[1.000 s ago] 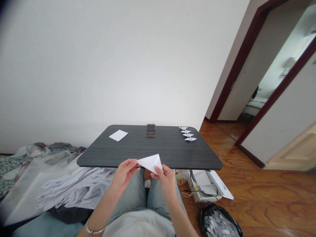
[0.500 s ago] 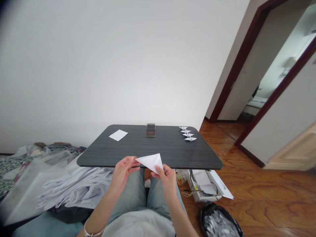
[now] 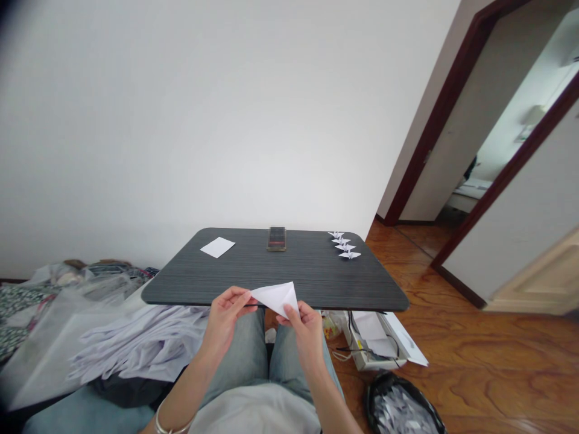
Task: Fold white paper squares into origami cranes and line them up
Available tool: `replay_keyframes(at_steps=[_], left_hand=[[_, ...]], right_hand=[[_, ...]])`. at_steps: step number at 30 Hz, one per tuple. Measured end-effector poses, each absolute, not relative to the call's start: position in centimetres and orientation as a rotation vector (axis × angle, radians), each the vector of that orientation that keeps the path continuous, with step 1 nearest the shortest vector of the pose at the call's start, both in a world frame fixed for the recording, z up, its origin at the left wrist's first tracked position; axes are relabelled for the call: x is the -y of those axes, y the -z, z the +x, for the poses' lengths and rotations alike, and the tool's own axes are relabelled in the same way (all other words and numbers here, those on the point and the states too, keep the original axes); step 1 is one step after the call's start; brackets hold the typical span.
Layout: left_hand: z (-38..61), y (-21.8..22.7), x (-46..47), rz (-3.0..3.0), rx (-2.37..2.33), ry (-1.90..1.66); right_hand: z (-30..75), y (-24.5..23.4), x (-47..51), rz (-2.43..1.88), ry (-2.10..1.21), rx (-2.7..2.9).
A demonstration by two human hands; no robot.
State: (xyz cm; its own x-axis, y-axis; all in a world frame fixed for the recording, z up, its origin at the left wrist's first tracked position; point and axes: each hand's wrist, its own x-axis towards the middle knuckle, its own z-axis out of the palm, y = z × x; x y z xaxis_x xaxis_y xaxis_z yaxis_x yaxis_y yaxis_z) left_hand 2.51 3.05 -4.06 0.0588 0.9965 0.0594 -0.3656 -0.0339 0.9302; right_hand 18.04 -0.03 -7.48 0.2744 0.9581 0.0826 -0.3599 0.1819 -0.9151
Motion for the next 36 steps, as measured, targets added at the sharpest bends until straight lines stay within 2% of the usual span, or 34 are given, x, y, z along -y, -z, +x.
replay_keyframes(at_steps=[23, 36], left_hand=[[2.2, 4.2, -3.3, 0.953, -0.934, -1.459], [2.3, 2.8, -2.2, 1.12, -0.894, -1.341]], right_hand=[[18.3, 7.5, 0.0, -0.945, -1.184, 0.724], [18.4, 6.7, 0.3, -0.897, -1.367, 0.698]])
